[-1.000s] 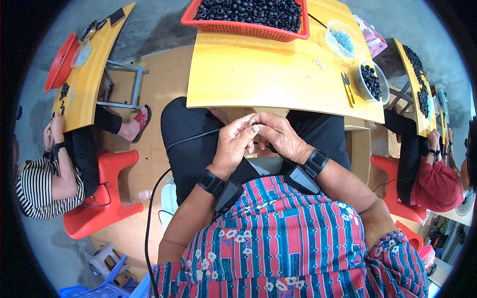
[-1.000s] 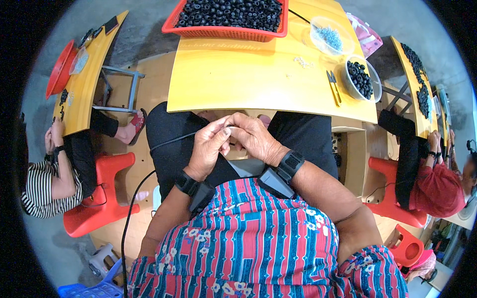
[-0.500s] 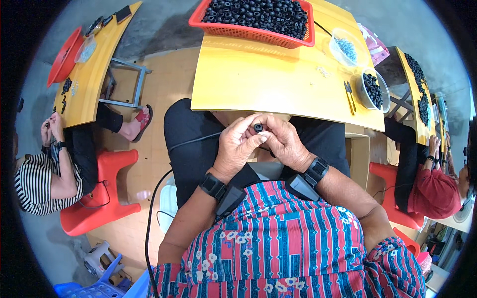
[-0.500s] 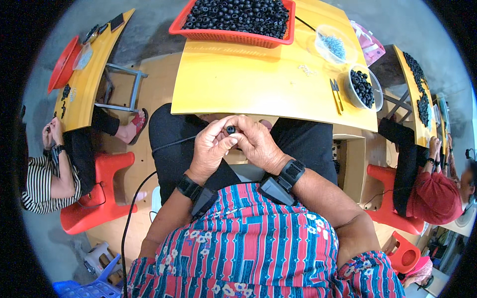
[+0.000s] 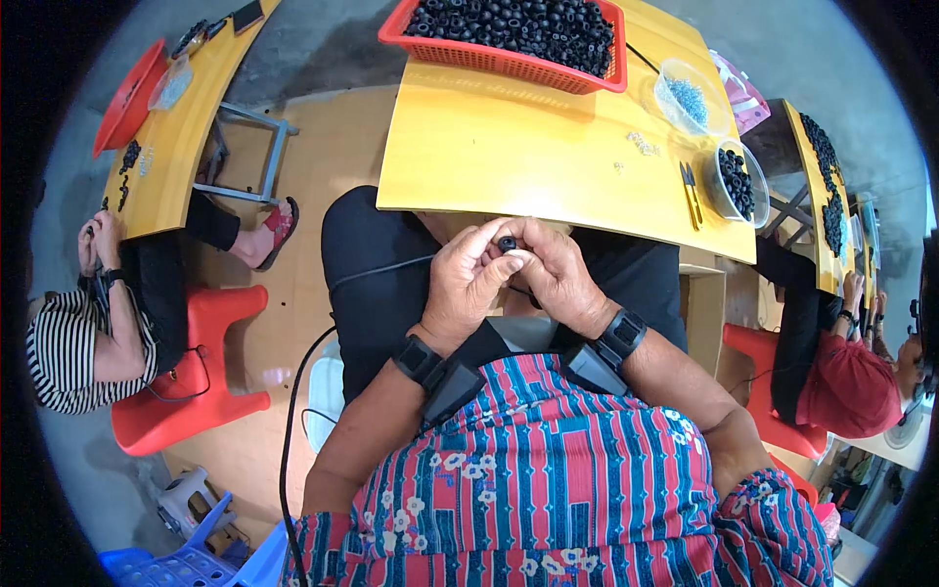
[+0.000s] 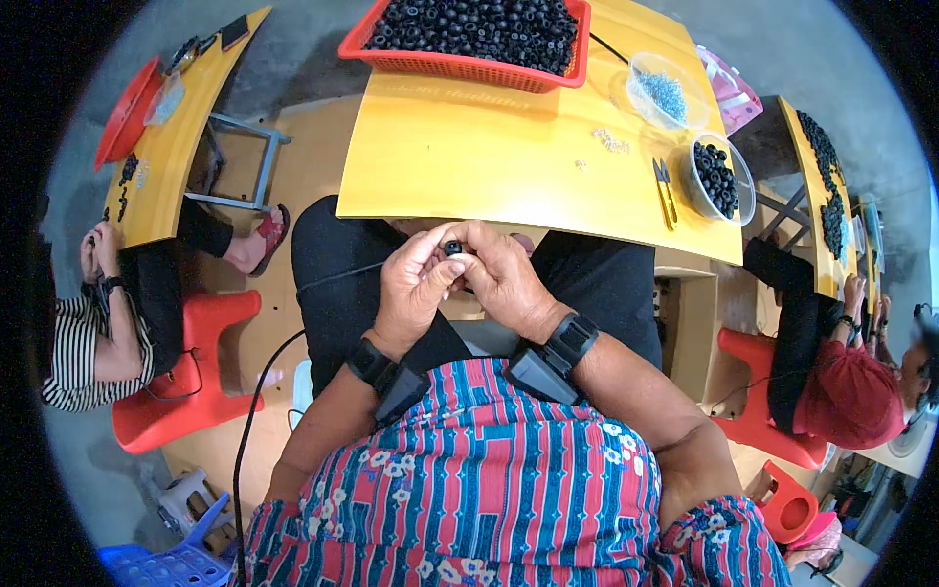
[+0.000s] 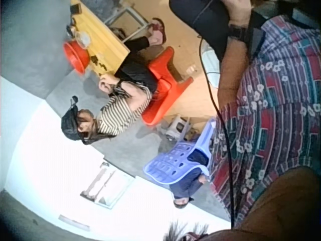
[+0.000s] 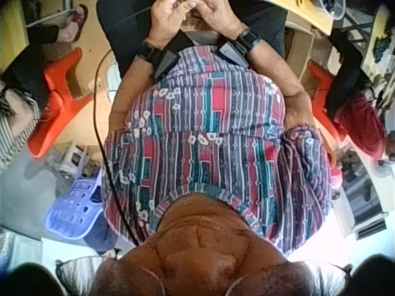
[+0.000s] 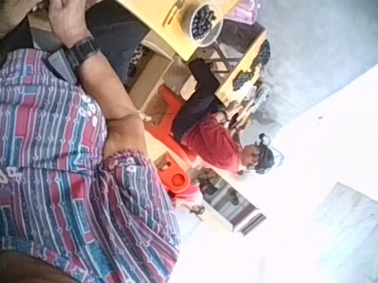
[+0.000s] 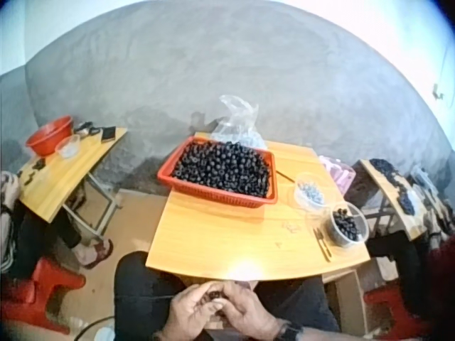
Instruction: Assembling small black plastic components by hand at a workstation.
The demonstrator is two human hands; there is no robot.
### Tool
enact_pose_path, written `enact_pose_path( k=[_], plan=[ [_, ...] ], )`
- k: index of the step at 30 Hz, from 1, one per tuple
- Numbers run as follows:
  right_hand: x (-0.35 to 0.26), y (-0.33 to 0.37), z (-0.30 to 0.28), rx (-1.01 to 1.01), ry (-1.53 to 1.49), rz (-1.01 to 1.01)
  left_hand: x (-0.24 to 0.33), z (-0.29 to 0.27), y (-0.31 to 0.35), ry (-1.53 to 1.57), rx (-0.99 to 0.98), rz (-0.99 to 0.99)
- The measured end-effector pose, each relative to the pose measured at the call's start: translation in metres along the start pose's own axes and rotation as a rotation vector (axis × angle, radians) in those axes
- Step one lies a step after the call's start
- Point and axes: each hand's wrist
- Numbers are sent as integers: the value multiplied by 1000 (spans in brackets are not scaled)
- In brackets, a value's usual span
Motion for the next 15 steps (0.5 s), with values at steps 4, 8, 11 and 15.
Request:
enact_pose_path(
  k=[4, 8, 11, 15],
  plan=[
    [-3, -2, -8, -135, -335, 160, 4, 2, -1, 153, -4, -18],
    [-8, -5, -10, -167, -986, 389, 5, 1, -3, 105, 28, 17],
    [2, -1, -11, -259, -1233, 463, 3, -4, 0, 25, 29, 36],
    [4, 0, -8, -186, -1313, 581, 4, -4, 1, 21, 43, 40]
  ],
)
Point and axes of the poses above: each hand's wrist, its own y-axis away from the middle knuckle, its own z-axis out of the palm, x = y × z, and after that the axes turned 4 degrees about y, right-handed
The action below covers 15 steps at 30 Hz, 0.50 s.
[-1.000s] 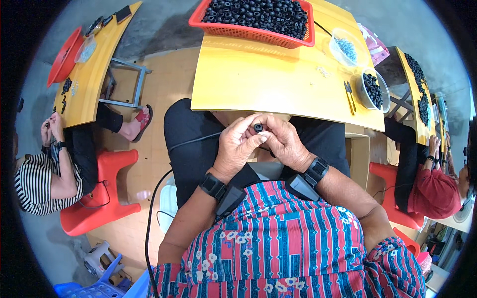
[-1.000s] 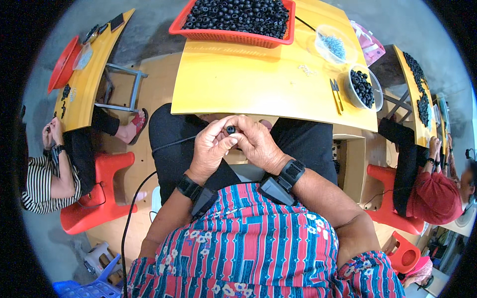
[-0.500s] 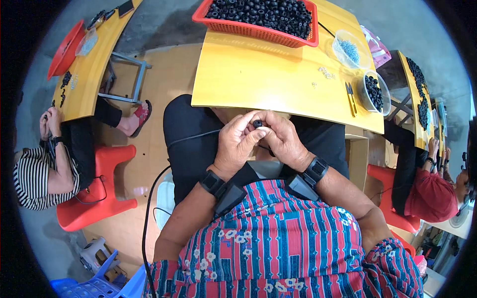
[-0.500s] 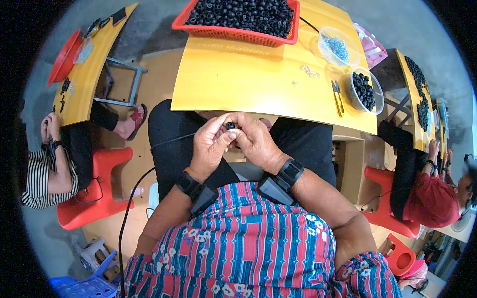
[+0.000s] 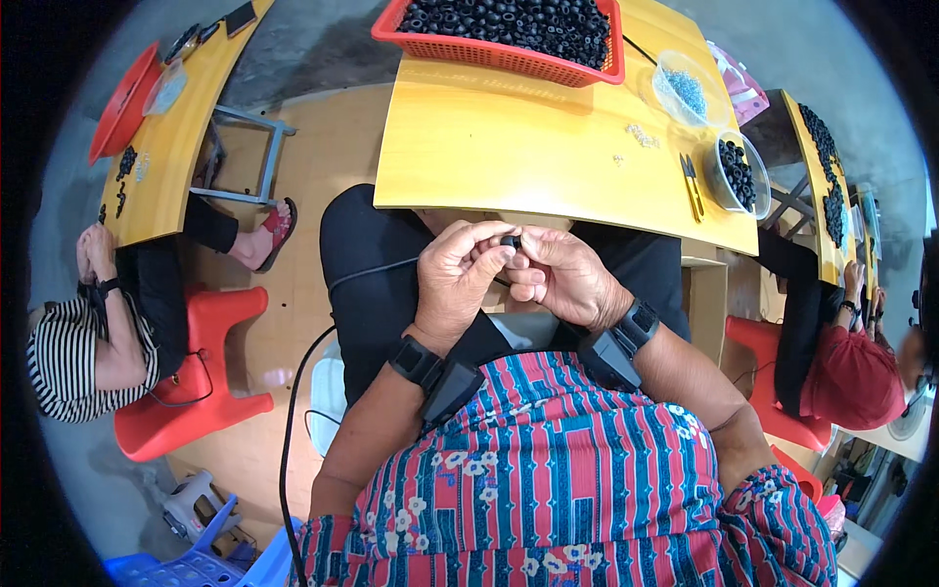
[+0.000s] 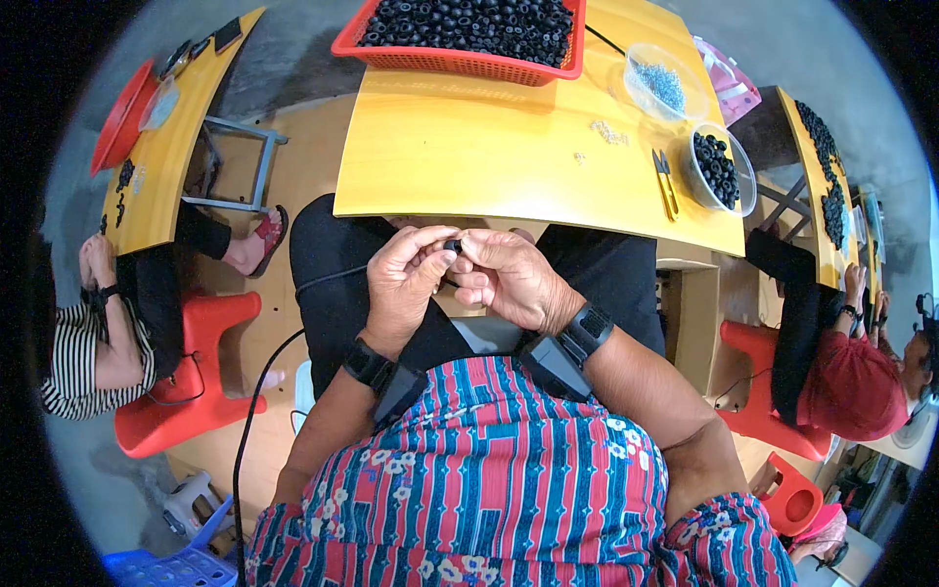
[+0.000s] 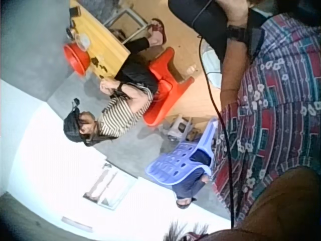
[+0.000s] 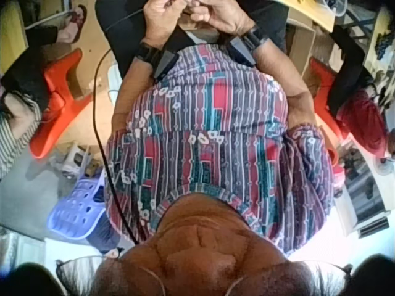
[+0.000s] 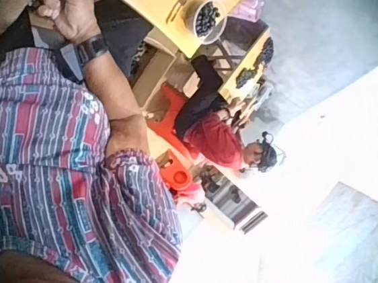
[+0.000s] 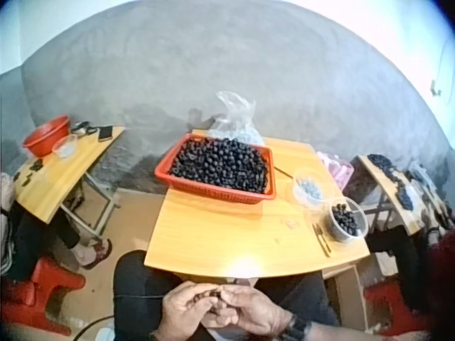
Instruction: Assembling small black plastic components by hand at a workstation.
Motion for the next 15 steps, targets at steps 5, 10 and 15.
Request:
enact_pose_path(
  k=[5, 10, 15],
  plan=[
    [1, 0, -5, -8, -77, -3, -1, -1, -2, -29, 17, -26],
    [3, 0, -7, -5, -65, -2, -3, 0, -1, -91, 32, -1],
    [5, -3, -21, -43, -85, 29, -5, -1, -1, -114, 40, 6]
  ],
)
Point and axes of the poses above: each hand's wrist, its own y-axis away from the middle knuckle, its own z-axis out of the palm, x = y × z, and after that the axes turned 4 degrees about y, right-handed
